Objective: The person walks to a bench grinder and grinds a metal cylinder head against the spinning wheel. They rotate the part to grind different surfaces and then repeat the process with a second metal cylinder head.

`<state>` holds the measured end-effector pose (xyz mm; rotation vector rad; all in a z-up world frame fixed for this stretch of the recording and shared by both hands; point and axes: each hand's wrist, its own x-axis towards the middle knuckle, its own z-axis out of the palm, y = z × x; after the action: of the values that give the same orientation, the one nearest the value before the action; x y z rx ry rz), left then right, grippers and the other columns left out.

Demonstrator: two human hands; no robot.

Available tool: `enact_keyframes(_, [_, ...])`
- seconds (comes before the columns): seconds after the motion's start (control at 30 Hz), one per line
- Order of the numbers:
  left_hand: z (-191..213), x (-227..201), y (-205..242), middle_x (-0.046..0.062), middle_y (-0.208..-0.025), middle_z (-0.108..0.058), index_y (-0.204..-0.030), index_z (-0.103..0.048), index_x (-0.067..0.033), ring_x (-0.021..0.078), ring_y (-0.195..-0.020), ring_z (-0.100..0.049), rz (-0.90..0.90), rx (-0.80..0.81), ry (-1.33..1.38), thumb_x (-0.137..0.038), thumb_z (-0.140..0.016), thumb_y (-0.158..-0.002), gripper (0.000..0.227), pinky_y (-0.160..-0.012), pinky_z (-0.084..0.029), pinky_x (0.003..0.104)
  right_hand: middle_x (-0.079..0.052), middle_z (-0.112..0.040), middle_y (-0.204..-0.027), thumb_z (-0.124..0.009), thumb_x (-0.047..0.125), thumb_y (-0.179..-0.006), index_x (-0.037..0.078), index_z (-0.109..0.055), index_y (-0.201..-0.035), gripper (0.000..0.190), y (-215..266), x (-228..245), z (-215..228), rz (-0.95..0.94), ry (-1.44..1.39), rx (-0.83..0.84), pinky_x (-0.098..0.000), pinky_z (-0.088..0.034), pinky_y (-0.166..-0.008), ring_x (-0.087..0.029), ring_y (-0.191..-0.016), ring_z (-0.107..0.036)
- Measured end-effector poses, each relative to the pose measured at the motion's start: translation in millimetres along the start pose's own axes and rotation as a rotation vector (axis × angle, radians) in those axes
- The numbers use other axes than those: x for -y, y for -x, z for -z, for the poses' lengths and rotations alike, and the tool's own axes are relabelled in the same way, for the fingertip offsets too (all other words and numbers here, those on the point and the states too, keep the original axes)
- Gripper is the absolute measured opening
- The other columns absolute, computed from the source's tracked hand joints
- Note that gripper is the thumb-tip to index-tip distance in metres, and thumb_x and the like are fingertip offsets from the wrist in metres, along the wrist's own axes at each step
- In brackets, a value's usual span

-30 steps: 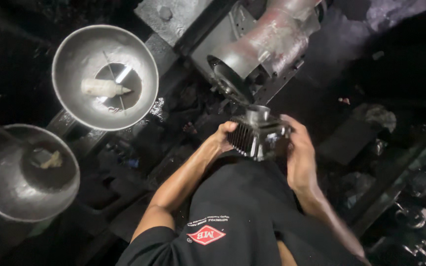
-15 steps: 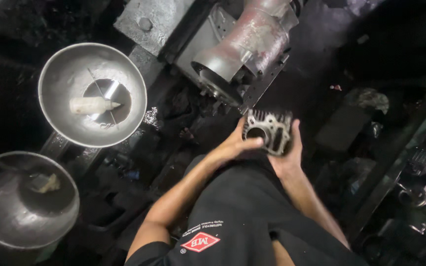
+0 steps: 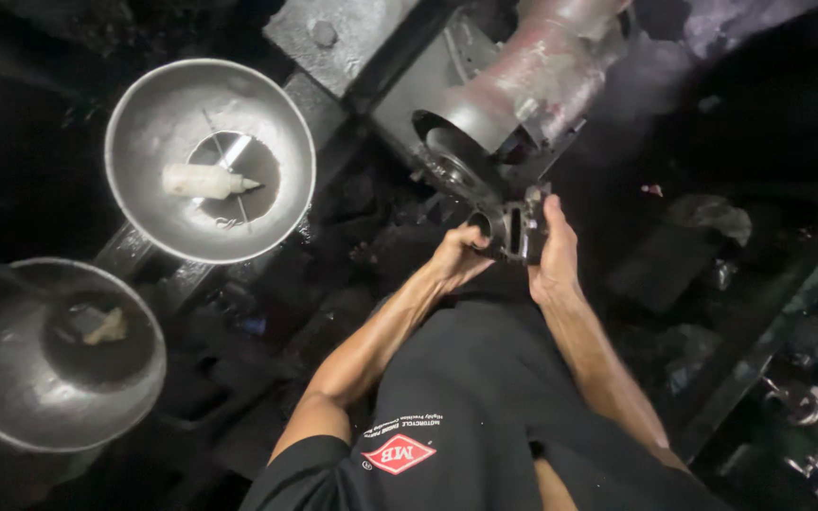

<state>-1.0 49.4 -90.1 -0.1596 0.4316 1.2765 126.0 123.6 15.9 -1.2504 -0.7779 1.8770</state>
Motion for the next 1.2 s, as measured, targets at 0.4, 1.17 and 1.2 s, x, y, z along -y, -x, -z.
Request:
enact_keyframes(0.4, [-6, -10, -9, 0.009, -0.101, -0.059, -0.13, -0.049, 0.0136, 0.0166, -0.089, -0.058, -0.123, 0.154, -0.21, 0.003, -0.058, -0.082, 0.05, -0.083, -0.051, 0.031, -0.005, -0.07, -0.117, -0.052, 0.049, -0.111, 0.009, -0.064, -0.125, 0.044, 4, -11, 9, 0.049, -0.202, 0.106, -0.039, -0.053, -0.102, -0.021, -0.111, -0.067])
enact_keyframes(1.17, [20, -24, -16, 0.0, -0.09, -0.056, -0.095, -0.058, -0.0058, 0.0135, -0.084, -0.055, -0.066, 0.149, -0.054, -0.002, -0.057, -0.077, 0.018, -0.086, -0.049, 0.034, 0.0, -0.068, -0.099, -0.059, 0.045, -0.105, 0.012, -0.067, -0.114, 0.035, -13, -20, -22, 0.037, -0.02, -0.04, -0.0351, -0.055, -0.088, -0.016, -0.094, -0.067])
enact_keyframes(1.2, [21, -24, -14, 0.0, -0.089, -0.055, -0.095, -0.058, -0.0063, 0.0137, -0.083, -0.055, -0.066, 0.129, -0.053, -0.002, -0.057, -0.077, 0.018, -0.086, -0.05, 0.035, -0.001, -0.068, -0.098, -0.059, 0.046, -0.105, 0.012, -0.066, -0.113, 0.035, -15, -21, -24, 0.024, -0.017, -0.025, -0.0349, -0.055, -0.087, -0.016, -0.093, -0.067])
